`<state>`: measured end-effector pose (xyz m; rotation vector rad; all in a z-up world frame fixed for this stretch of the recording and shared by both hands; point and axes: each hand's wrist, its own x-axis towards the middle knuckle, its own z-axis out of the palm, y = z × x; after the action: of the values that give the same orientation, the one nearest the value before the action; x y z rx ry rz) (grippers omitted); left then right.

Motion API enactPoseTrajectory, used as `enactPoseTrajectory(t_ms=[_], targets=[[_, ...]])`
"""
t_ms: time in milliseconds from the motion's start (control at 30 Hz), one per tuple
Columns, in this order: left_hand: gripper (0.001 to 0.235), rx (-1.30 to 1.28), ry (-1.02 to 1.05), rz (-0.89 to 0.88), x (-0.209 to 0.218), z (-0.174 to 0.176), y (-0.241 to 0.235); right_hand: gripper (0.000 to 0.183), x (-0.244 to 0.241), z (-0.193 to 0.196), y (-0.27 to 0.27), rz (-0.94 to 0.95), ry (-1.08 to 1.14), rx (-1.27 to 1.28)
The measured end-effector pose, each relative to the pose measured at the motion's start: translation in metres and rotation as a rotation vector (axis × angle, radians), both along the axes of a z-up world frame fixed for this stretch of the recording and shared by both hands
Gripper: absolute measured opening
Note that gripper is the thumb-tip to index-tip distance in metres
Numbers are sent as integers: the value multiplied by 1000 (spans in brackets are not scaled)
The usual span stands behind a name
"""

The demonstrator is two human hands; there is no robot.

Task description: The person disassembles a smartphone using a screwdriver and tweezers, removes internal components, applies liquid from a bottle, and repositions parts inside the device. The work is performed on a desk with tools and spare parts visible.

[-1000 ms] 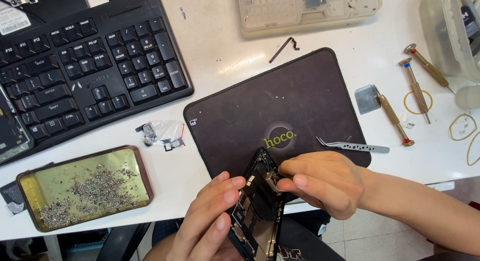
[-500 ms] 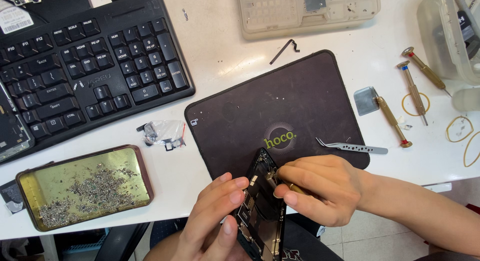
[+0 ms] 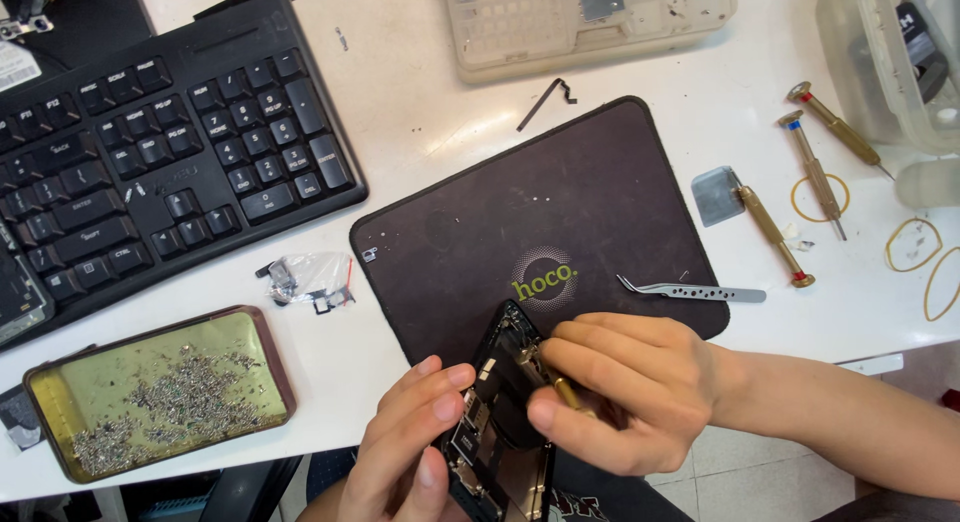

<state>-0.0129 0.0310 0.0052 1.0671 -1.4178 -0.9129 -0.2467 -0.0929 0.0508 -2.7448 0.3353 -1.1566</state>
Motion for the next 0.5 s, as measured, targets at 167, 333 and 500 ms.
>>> enactPoseTrajectory(t_ms=[167,333,500], targets=[[32,15,-17,-18,4,-5,2,29,-7,3,1,20,6,74],[33,-19,-36,-8,5,-10,3,31,-7,0,6,-49,52,-150],[34,-35,-35,40,0,-13,6,31,-9,3,10,-62,75,-120]])
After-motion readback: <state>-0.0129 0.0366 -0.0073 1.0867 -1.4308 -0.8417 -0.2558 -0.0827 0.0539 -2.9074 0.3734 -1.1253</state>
